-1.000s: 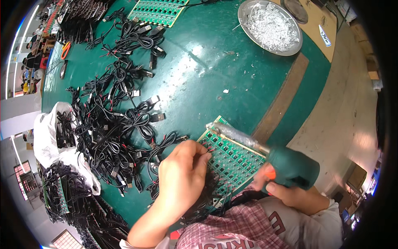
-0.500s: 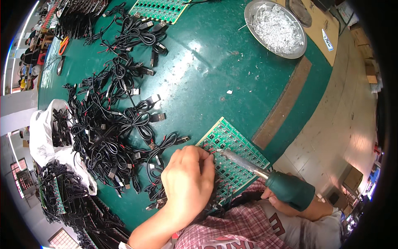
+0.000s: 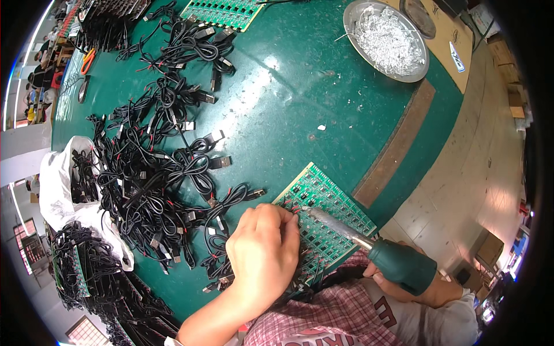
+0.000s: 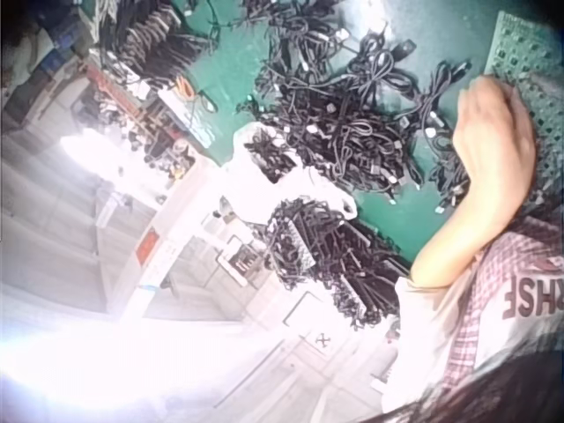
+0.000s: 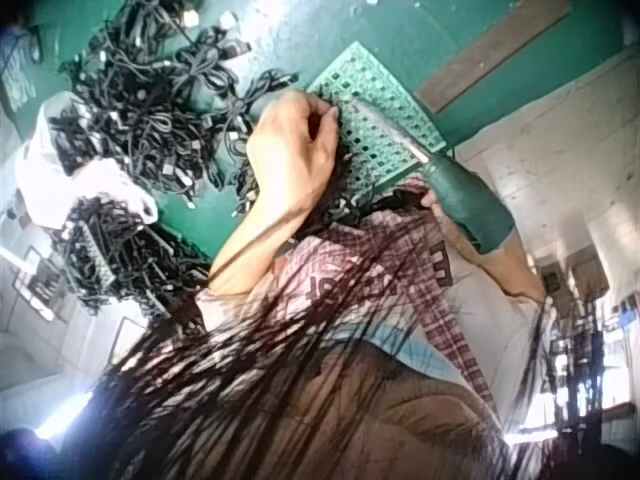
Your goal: The person solders wires from USB cables onto a circuit board using a soldering gun.
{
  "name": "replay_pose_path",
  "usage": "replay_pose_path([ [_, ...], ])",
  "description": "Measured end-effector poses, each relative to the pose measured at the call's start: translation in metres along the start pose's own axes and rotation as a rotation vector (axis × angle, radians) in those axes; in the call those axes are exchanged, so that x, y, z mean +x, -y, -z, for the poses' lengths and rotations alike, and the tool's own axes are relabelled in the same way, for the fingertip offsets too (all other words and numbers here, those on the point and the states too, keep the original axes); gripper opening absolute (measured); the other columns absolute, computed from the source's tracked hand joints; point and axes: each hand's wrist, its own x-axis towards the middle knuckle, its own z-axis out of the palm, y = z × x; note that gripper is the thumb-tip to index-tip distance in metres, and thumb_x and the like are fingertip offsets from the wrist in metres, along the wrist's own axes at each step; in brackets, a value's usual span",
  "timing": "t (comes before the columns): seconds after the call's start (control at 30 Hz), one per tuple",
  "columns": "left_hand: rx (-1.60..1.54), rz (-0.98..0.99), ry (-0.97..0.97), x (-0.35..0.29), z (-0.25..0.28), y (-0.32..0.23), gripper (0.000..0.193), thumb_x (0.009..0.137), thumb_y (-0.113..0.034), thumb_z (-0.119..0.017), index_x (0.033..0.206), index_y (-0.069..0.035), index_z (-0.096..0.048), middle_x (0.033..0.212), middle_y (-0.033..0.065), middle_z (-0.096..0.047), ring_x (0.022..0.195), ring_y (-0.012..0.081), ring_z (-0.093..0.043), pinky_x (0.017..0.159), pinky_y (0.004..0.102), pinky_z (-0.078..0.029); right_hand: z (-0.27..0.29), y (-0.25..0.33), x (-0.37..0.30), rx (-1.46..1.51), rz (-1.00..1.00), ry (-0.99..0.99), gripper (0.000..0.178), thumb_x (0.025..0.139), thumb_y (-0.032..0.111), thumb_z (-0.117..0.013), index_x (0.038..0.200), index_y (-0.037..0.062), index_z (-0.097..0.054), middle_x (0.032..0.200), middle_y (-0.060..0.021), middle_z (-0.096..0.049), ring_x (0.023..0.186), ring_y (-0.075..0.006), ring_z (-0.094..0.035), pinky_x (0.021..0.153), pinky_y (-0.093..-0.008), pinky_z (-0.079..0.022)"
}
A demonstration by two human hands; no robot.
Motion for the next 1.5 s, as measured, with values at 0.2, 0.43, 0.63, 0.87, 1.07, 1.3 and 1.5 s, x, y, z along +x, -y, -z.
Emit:
replay_pose_path([
  [0.2, 0.029, -0.032, -0.008, 0.0, -0.001, 0.0, 0.015, 0.078, -0.003, -0.074, 0.079, -0.002, -0.059, 0.073, 0.0114, -0.062, 0.065, 0.0287, -0.06, 0.06, 0.039, -0.048, -0.003, -0.004, -0.004, 0.04, -0.023, -0.015, 0.01, 0.078, 0.004, -0.065, 0.087, 0.0054, -0.069, 0.085, -0.0084, -0.071, 0.081, -0.0253, -0.069, 0.075, -0.0374, -0.054],
  [0.43, 0.054, -0.054, -0.02, 0.0, -0.002, 0.0, 0.016, 0.077, -0.002, -0.074, 0.079, -0.003, -0.058, 0.072, 0.0107, -0.062, 0.064, 0.0292, -0.06, 0.059, 0.0397, -0.048, -0.005, -0.004, -0.003, -0.188, 0.076, -0.045, 0.03, 0.07, 0.015, -0.074, 0.1, 0.0152, -0.073, 0.09, 0.0006, -0.071, 0.078, -0.016, -0.068, 0.059, -0.0291, -0.053],
  [0.63, 0.057, -0.069, -0.031, 0.0, -0.003, 0.0, 0.016, 0.077, -0.002, -0.074, 0.079, -0.003, -0.058, 0.073, 0.0114, -0.063, 0.065, 0.0301, -0.061, 0.059, 0.04, -0.048, -0.005, -0.001, -0.005, 0.005, -0.113, -0.017, 0.028, 0.07, 0.018, -0.078, 0.098, 0.0173, -0.074, 0.091, 0.0021, -0.072, 0.079, -0.0168, -0.065, 0.06, -0.0308, -0.052],
  [0.87, -0.039, -0.019, 0.007, 0.001, 0.001, 0.0, 0.014, 0.079, 0.0, -0.073, 0.081, -0.001, -0.059, 0.072, 0.0122, -0.062, 0.062, 0.0283, -0.059, 0.059, 0.0373, -0.047, -0.016, -0.02, -0.011, 0.068, -0.002, -0.049, 0.026, 0.071, 0.016, -0.076, 0.096, 0.0169, -0.074, 0.094, 0.0012, -0.073, 0.081, -0.0175, -0.066, 0.062, -0.0309, -0.054],
  [1.07, -0.111, 0.014, 0.067, 0.005, 0.004, 0.0, 0.011, 0.079, 0.0, -0.073, 0.08, -0.002, -0.062, 0.072, 0.0103, -0.06, 0.065, 0.0251, -0.058, 0.059, 0.0349, -0.046, -0.016, -0.019, -0.016, 0.087, -0.037, -0.032, 0.03, 0.069, 0.015, -0.075, 0.099, 0.0177, -0.074, 0.095, 0.0016, -0.073, 0.081, -0.0175, -0.066, 0.062, -0.0316, -0.054],
  [1.3, -0.017, -0.009, 0.053, 0.005, 0.003, -0.003, 0.013, 0.075, -0.001, -0.074, 0.077, -0.002, -0.061, 0.072, 0.0101, -0.059, 0.066, 0.0268, -0.058, 0.06, 0.0373, -0.045, -0.015, -0.029, -0.02, 0.032, 0.082, -0.012, 0.038, 0.066, 0.019, -0.071, 0.104, 0.0137, -0.074, 0.095, -0.0008, -0.072, 0.082, -0.0185, -0.066, 0.06, -0.0311, -0.053],
  [1.5, 0.017, -0.002, 0.049, 0.003, 0.002, -0.006, 0.014, 0.076, -0.002, -0.074, 0.076, -0.002, -0.06, 0.072, 0.0098, -0.059, 0.066, 0.0268, -0.058, 0.06, 0.0376, -0.046, -0.006, -0.016, -0.014, 0.067, 0.037, -0.015, 0.012, 0.076, 0.006, -0.068, 0.087, 0.0093, -0.069, 0.086, -0.0058, -0.071, 0.082, -0.0255, -0.069, 0.074, -0.0398, -0.054],
])
